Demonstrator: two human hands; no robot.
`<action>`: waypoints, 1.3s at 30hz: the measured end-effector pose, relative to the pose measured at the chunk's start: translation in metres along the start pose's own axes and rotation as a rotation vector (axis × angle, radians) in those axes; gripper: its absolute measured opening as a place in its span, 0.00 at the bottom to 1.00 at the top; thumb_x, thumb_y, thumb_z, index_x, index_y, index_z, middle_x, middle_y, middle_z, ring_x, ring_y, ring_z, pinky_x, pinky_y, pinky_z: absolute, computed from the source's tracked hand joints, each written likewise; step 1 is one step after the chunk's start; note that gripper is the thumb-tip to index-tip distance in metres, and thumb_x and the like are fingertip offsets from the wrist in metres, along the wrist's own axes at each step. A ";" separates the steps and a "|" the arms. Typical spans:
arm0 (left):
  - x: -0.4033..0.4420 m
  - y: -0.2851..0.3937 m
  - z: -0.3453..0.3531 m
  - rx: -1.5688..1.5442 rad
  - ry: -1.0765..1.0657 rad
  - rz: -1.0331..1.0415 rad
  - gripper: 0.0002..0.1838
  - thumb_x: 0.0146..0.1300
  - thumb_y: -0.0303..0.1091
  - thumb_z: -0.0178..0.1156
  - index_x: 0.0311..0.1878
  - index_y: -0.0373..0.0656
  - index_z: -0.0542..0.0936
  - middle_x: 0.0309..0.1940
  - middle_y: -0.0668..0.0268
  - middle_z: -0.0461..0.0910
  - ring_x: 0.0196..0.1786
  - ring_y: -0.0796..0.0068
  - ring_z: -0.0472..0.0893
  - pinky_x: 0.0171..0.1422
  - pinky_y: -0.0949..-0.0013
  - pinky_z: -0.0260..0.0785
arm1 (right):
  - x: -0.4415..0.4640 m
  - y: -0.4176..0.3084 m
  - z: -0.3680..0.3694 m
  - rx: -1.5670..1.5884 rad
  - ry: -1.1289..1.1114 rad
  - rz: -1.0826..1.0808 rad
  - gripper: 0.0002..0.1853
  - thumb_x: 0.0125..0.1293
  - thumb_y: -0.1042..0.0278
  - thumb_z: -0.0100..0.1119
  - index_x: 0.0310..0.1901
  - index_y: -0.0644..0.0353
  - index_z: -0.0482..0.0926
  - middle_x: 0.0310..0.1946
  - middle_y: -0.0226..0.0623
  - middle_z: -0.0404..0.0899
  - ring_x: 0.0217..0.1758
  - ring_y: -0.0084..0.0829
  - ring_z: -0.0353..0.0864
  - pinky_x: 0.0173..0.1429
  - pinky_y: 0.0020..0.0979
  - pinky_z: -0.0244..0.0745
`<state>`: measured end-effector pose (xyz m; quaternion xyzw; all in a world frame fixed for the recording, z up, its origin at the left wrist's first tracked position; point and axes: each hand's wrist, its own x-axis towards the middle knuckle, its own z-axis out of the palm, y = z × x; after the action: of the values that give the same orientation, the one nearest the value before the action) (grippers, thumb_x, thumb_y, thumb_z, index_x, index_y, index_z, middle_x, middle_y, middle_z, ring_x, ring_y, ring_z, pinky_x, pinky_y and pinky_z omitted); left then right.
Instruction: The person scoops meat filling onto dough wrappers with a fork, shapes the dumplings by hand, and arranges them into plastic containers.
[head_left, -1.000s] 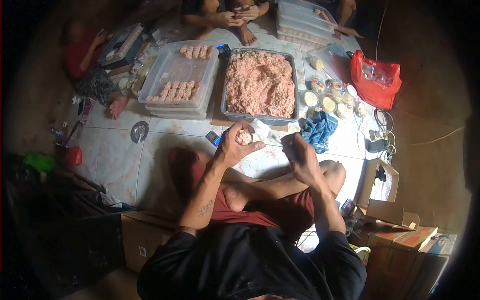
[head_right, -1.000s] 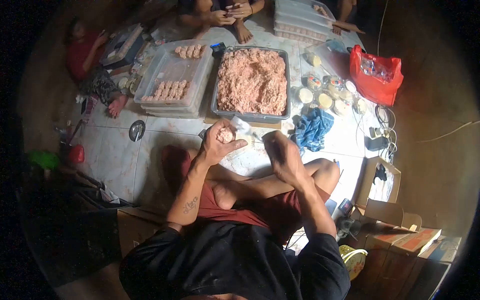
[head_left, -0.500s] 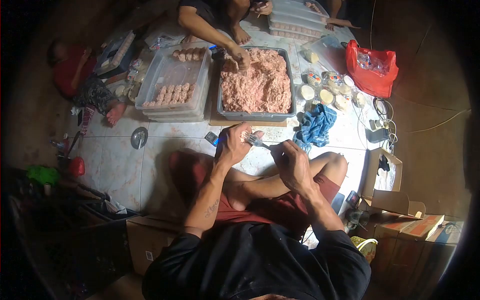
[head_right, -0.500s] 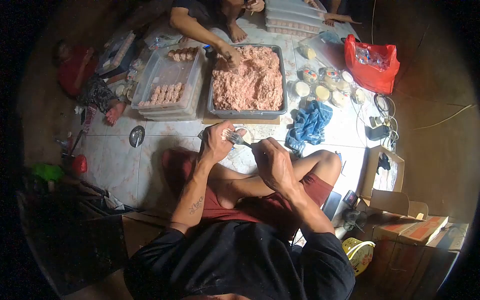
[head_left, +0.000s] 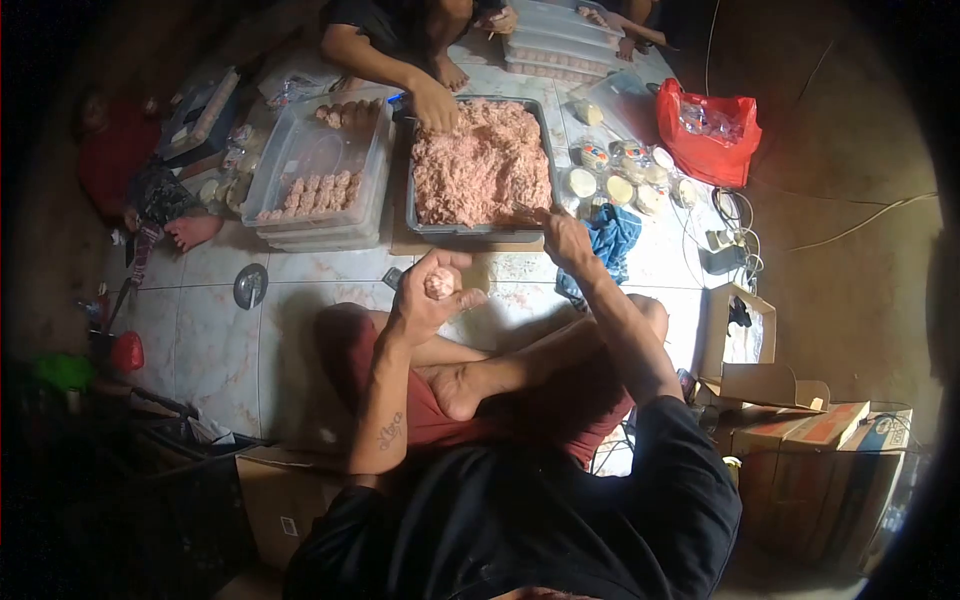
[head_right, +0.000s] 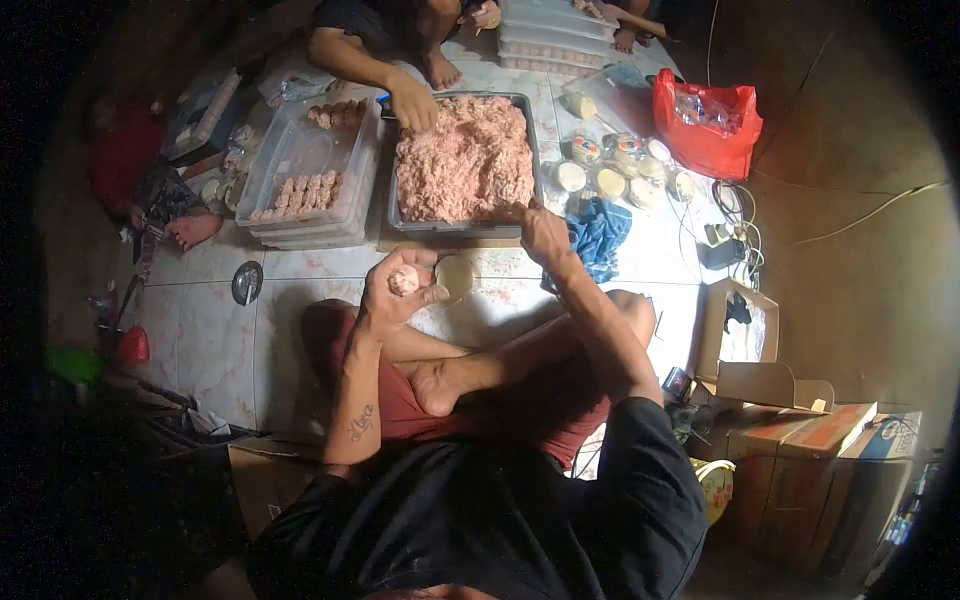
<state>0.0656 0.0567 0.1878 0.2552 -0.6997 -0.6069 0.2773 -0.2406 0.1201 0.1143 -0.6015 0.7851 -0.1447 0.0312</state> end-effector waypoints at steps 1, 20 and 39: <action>0.001 -0.014 -0.004 0.002 -0.001 0.007 0.25 0.51 0.34 0.81 0.51 0.39 0.81 0.34 0.69 0.84 0.37 0.85 0.79 0.45 0.76 0.73 | -0.003 -0.006 -0.009 -0.002 0.007 -0.001 0.16 0.64 0.75 0.48 0.51 0.58 0.80 0.39 0.57 0.80 0.41 0.58 0.82 0.46 0.53 0.77; 0.022 -0.018 0.009 0.383 0.010 -0.041 0.19 0.51 0.41 0.80 0.35 0.40 0.80 0.32 0.61 0.84 0.35 0.70 0.82 0.42 0.64 0.74 | -0.120 -0.145 -0.089 0.732 0.142 -0.019 0.05 0.66 0.86 0.54 0.40 0.68 0.75 0.30 0.40 0.71 0.33 0.29 0.71 0.39 0.29 0.69; 0.007 -0.015 -0.018 -0.116 -0.031 0.227 0.22 0.48 0.34 0.82 0.43 0.40 0.82 0.37 0.70 0.83 0.42 0.79 0.80 0.46 0.69 0.73 | -0.124 -0.144 -0.087 1.264 0.198 0.295 0.08 0.67 0.89 0.52 0.44 0.69 0.74 0.36 0.32 0.76 0.48 0.22 0.77 0.55 0.24 0.73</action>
<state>0.0739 0.0375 0.1758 0.1484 -0.6921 -0.6148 0.3478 -0.0911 0.2206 0.2197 -0.3369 0.6223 -0.6271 0.3257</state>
